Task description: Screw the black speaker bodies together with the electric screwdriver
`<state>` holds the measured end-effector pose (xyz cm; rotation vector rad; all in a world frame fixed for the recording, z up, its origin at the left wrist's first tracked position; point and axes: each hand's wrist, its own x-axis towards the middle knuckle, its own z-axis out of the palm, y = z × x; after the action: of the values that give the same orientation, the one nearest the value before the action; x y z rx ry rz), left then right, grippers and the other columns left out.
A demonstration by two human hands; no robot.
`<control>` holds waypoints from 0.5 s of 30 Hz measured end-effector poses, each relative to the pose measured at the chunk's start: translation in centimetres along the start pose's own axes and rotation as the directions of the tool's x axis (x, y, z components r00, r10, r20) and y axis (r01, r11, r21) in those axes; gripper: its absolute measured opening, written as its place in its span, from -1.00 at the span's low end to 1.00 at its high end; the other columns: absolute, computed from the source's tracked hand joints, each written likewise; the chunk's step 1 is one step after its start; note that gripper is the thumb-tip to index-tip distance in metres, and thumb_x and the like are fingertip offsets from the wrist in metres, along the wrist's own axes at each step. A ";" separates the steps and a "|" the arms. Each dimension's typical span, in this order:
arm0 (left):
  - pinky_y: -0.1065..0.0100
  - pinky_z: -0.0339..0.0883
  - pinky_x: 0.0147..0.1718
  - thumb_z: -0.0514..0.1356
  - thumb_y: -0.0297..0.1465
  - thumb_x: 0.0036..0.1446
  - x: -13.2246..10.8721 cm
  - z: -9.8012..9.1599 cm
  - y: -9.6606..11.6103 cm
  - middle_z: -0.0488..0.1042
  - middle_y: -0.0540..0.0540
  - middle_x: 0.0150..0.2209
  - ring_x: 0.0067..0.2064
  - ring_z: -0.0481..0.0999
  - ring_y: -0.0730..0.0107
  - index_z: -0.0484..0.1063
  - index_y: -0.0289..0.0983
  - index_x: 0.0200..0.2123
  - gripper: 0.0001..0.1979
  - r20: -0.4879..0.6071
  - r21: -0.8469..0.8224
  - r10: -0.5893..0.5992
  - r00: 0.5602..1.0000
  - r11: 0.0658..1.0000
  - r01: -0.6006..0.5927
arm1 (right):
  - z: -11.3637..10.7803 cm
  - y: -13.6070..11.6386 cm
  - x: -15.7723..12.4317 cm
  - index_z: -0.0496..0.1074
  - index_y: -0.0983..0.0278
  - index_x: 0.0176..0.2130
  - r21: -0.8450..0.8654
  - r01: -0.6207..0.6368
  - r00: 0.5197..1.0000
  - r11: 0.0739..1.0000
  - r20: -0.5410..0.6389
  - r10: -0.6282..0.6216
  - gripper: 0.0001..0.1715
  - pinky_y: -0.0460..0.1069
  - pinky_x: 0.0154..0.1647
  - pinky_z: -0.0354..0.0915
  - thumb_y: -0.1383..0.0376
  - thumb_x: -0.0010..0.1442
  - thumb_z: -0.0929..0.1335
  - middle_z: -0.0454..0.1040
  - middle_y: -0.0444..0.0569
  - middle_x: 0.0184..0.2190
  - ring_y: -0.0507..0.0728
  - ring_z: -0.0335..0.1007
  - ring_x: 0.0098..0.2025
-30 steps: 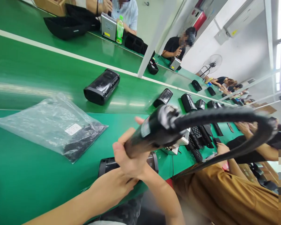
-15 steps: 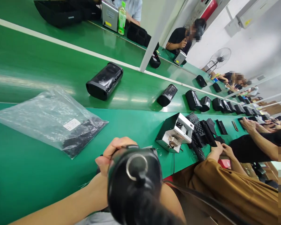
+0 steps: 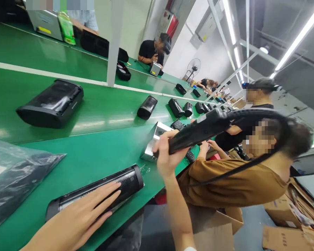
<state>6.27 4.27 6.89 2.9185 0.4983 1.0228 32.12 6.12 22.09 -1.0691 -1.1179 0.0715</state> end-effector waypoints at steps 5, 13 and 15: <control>0.31 0.61 0.24 0.08 -0.34 0.63 0.2 -0.1 0.1 0.66 -0.03 0.39 0.26 0.75 0.21 0.66 -0.16 0.34 -0.57 -0.028 0.046 0.021 0.999 0.999 -0.020 | -4.4 5.1 3.6 0.19 0.06 -0.07 -0.101 0.049 0.974 0.994 -0.214 -0.070 -0.51 -0.10 -0.61 0.37 0.06 0.41 0.55 0.45 -0.43 -0.46 -0.03 0.34 -0.68; 0.30 0.52 0.37 0.09 -0.35 0.64 0.2 0.1 0.1 0.64 -0.04 0.40 0.32 0.71 0.23 0.64 -0.17 0.36 -0.58 -0.031 -0.014 0.003 1.000 1.000 -0.004 | -3.8 5.8 1.3 0.21 0.06 -0.05 -0.054 -0.061 0.997 0.997 -0.048 0.059 -0.52 -0.10 -0.64 0.33 0.08 0.36 0.55 0.37 -0.44 -0.48 -0.04 0.29 -0.69; 0.30 0.49 0.39 0.10 -0.37 0.63 0.3 0.0 0.4 0.65 -0.07 0.40 0.32 0.70 0.23 0.64 -0.19 0.35 -0.58 -0.025 -0.044 -0.022 0.999 0.999 0.020 | -4.0 4.0 0.9 0.24 0.06 -0.04 -0.014 -0.106 0.994 0.994 -0.026 0.105 -0.51 -0.11 -0.69 0.29 0.11 0.33 0.58 0.38 -0.45 -0.48 -0.05 0.24 -0.72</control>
<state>6.59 4.01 7.05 2.8593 0.4994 1.0553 37.35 6.08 19.71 -1.1394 -1.0403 0.1330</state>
